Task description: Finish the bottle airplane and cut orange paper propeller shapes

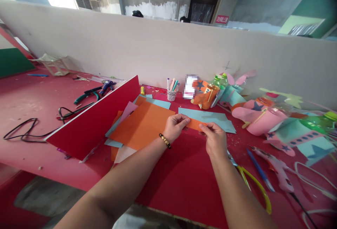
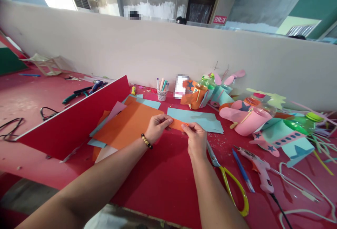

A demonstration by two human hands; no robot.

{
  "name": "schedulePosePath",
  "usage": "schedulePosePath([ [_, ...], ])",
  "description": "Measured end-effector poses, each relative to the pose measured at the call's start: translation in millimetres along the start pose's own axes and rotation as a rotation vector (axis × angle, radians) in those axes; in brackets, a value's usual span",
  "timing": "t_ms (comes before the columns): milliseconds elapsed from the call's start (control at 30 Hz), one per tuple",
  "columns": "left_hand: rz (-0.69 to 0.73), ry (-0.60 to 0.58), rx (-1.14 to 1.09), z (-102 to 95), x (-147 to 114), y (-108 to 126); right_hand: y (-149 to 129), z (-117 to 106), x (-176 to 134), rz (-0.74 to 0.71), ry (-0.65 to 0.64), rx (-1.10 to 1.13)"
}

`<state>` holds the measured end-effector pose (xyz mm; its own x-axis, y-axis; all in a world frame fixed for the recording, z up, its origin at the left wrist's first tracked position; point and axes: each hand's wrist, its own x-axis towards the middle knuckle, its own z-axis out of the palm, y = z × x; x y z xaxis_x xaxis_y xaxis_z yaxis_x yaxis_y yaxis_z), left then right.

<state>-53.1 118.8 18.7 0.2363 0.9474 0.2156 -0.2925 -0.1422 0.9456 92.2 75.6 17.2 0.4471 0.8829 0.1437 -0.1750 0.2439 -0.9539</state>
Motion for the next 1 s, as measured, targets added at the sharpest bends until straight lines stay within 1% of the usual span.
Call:
schedulePosePath([
  [133,0.036,0.019,0.054,-0.3,0.8,-4.3,0.5,1.8,-0.7,0.049,-0.004,0.002],
  [467,0.077,-0.019,0.154,-4.5,4.5,-7.0,-1.7,0.3,-0.8,0.1,-0.043,-0.032],
  [700,0.094,-0.055,0.158,-7.4,7.7,-7.7,-2.2,-0.5,-2.0,0.135,-0.081,-0.093],
  [1000,0.081,-0.029,0.187,-8.0,8.7,-10.6,3.9,-1.0,-0.2,0.066,-0.086,-0.22],
])
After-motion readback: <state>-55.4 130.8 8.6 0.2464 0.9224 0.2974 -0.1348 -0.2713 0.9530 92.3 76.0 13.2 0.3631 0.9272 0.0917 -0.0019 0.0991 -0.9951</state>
